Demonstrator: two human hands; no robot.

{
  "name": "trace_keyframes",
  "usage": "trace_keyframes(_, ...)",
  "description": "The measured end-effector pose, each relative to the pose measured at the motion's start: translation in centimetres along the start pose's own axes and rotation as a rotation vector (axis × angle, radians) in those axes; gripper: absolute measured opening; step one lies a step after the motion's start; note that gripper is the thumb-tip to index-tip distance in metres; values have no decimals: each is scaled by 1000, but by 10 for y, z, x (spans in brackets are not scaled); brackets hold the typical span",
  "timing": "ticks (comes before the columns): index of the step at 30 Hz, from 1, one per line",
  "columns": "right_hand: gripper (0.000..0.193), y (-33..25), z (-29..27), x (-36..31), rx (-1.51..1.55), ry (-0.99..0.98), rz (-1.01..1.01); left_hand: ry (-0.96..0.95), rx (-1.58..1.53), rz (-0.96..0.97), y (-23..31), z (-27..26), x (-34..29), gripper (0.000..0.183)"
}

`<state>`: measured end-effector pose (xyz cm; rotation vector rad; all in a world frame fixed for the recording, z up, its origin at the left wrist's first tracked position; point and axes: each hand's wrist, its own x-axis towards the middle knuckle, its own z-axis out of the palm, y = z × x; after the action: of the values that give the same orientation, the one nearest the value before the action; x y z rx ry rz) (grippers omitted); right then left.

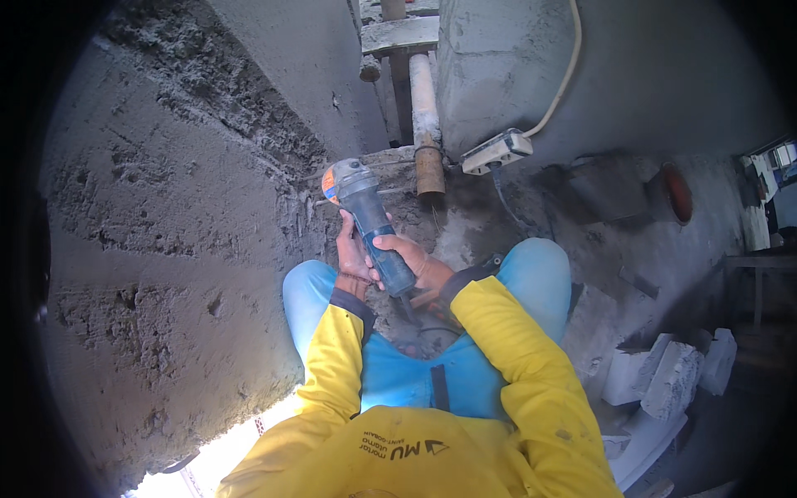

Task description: The person uses an angle grinder to cut a vertical pipe embedded in a concrete wall, then uses a hammer and chisel to break away the surrounding concrete. The person removes a section of the pipe and clears debris from the area.

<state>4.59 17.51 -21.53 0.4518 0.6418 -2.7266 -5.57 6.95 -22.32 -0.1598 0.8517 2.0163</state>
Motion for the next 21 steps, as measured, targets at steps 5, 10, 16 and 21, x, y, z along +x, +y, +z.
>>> trace_keyframes(5, 39, 0, 2, -7, -100, 5, -119, 33, 57, -27, 1, 7, 4, 79)
trace_keyframes(10, 38, -13, 0, 2, -293, 154, -143, -43, 26, -65, -2, -2, 24, 83)
trace_keyframes(16, 63, -51, 2, 51, -1171, 657, -415, 147, 431, 1, 24, -44, 105, 86)
trace_keyframes(21, 73, -71, -8, 72, -1299, 853, -305, 74, 385, -43, 33, -42, 150, 81)
